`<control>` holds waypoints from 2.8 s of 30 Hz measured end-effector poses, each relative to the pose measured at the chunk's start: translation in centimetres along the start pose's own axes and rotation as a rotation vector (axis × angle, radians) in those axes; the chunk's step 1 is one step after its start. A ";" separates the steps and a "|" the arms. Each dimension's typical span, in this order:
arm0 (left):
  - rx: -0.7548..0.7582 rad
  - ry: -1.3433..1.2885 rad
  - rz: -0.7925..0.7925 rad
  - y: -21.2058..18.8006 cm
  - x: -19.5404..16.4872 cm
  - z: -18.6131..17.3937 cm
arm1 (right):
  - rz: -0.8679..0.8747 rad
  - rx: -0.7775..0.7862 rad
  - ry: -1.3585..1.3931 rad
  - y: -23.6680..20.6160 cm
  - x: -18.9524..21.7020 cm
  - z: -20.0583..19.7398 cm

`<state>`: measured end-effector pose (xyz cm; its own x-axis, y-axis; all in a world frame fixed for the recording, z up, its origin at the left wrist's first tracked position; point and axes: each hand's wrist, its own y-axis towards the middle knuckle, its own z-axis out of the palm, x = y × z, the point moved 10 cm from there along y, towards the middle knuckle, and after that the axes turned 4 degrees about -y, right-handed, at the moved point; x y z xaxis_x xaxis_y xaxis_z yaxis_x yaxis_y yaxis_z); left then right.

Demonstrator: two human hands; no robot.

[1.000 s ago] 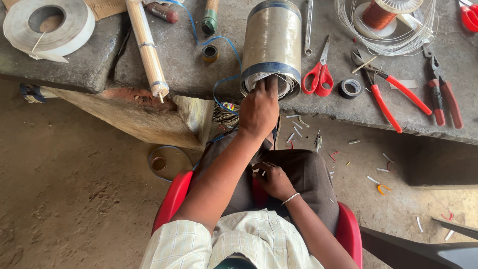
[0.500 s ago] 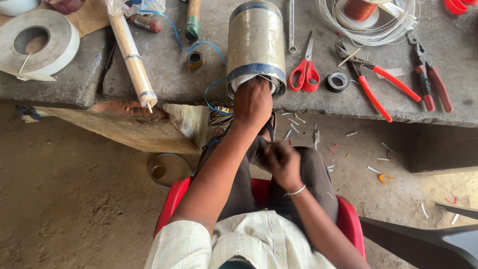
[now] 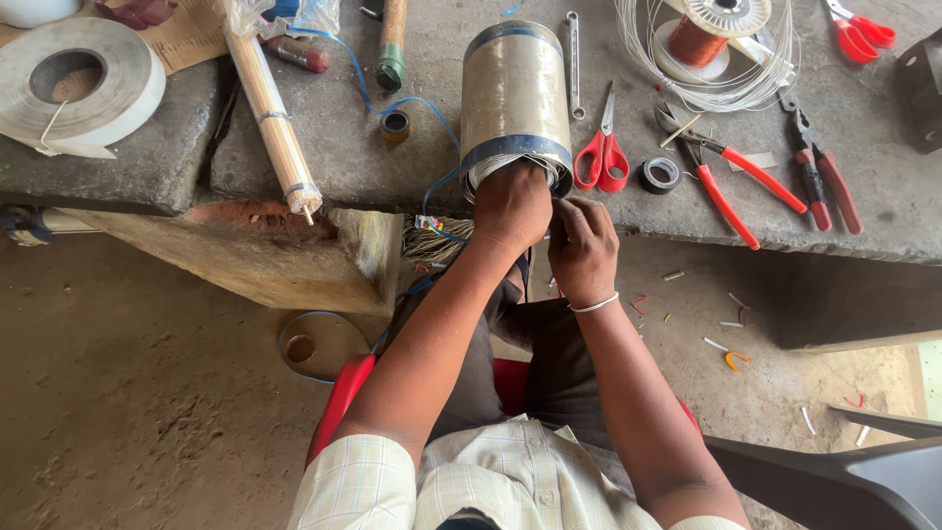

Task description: The person sits at a workbench and wraps electrical tape around a wire, then secures a bundle of wires inside a cylindrical metal housing using a blue plastic tie. They tighten the tie, cut the excess with scissors, and adjust the wires within the housing.

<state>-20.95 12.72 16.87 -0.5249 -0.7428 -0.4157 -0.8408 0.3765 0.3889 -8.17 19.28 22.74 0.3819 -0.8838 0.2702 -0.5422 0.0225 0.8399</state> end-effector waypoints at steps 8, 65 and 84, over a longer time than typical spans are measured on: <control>0.028 -0.028 0.017 -0.5 -0.1 -0.4 | 0.178 -0.100 0.116 -0.8 -1.8 0.1; -0.163 -0.017 -0.015 -3.2 -1.0 -5.9 | 0.612 0.118 0.445 -3.8 -4.8 3.6; -0.261 -0.101 0.039 -1.4 -0.9 -3.2 | 0.622 0.123 0.424 -4.0 -5.4 3.2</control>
<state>-18.85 11.12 19.35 -0.5775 -0.6667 -0.4712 -0.7642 0.2385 0.5993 -10.45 22.41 16.37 0.2200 -0.4701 0.8547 -0.8216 0.3832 0.4222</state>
